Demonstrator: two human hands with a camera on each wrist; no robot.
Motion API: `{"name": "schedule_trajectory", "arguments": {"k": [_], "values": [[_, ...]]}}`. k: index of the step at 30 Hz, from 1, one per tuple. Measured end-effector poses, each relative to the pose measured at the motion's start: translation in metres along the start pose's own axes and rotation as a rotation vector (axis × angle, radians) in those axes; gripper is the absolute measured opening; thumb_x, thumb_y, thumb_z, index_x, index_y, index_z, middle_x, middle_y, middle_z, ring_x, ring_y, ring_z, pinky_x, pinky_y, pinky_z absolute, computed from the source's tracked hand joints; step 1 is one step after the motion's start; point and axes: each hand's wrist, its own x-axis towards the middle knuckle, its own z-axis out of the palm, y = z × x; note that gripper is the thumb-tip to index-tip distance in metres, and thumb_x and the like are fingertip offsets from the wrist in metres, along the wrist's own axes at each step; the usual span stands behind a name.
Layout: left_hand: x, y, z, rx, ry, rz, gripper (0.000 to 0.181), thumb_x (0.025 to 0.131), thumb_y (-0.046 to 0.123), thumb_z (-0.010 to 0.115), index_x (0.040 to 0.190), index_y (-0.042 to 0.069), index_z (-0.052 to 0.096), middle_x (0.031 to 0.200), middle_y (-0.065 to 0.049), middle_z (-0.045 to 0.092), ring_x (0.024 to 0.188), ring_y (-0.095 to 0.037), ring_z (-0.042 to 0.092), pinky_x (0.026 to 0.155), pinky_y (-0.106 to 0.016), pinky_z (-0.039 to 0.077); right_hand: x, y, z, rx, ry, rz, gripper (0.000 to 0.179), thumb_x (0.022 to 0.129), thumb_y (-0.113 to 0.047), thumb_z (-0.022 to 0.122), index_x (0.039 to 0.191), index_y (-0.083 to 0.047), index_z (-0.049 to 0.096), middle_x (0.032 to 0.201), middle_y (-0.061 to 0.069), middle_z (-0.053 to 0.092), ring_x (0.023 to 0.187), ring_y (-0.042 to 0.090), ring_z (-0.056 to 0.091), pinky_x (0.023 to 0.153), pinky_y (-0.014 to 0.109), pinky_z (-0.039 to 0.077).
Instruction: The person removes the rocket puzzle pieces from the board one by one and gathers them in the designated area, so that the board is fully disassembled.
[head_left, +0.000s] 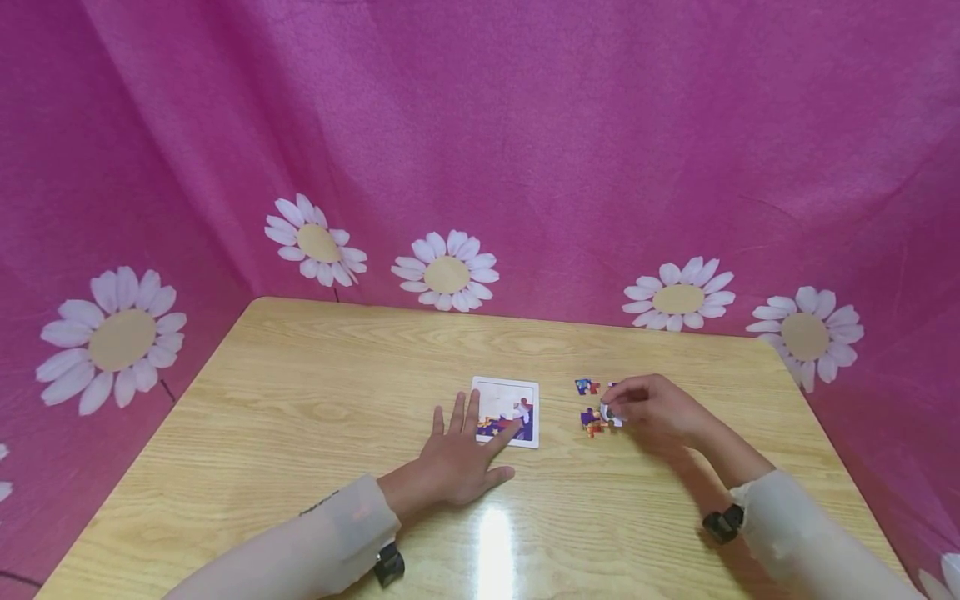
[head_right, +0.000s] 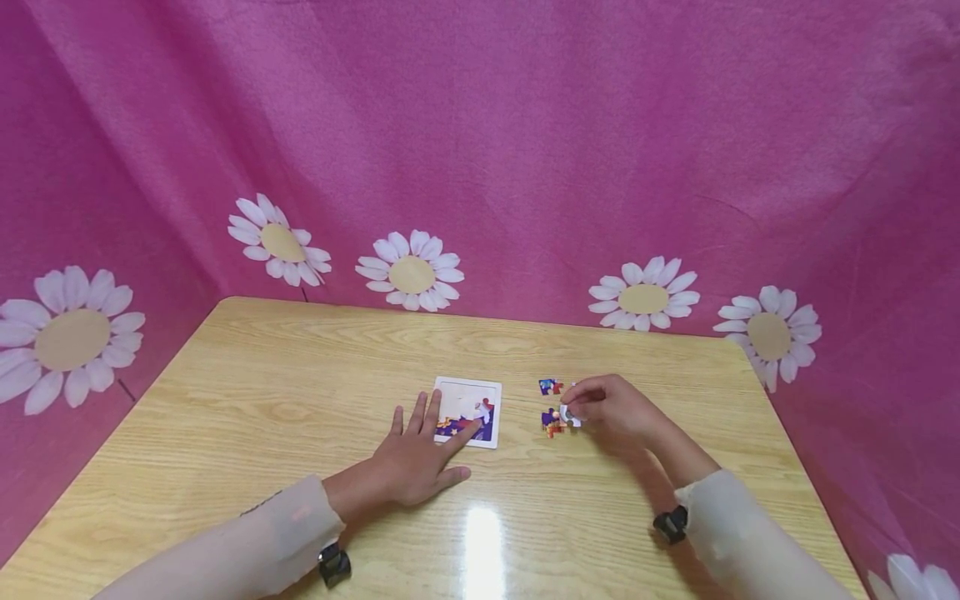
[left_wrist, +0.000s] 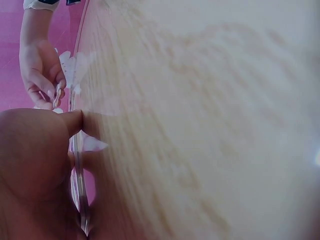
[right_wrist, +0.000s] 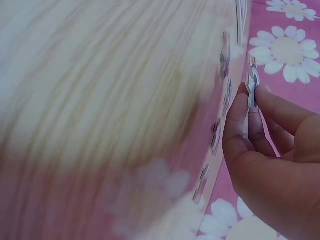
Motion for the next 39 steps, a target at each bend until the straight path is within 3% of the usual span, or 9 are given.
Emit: {"name": "schedule_trajectory", "arguments": {"k": [11,18,39], "values": [[0.001,0.000,0.001,-0.005,0.001,-0.003,0.067,0.103,0.068,0.035,0.163,0.048,0.011,0.169,-0.028,-0.009,0.155,-0.047,-0.011,0.121,-0.070,0.003,-0.012,0.012,-0.011,-0.058,0.021,0.060,0.021,0.097,-0.002,0.068,0.116,0.006,0.072,0.108,0.015,0.074,0.093,0.014,0.065,0.078,0.028,0.057],[0.002,-0.001,0.003,-0.002,0.004,-0.007,0.067,0.103,0.068,0.034,0.163,0.049,0.010,0.169,-0.028,-0.010,0.155,-0.047,-0.011,0.121,-0.070,0.003,-0.015,0.014,-0.009,-0.048,0.021,0.041,0.020,0.098,-0.001,0.067,0.115,0.009,0.071,0.103,0.017,0.074,0.089,0.012,0.065,0.077,0.025,0.057],[0.001,0.000,0.003,-0.005,0.003,-0.005,0.067,0.103,0.068,0.035,0.163,0.049,0.012,0.169,-0.027,-0.009,0.155,-0.047,-0.011,0.121,-0.070,0.003,-0.014,0.014,0.002,-0.235,0.193,0.034,0.008,0.089,0.005,0.073,0.097,0.002,0.074,0.085,0.008,0.073,0.076,0.013,0.062,0.062,0.024,0.049]]}}
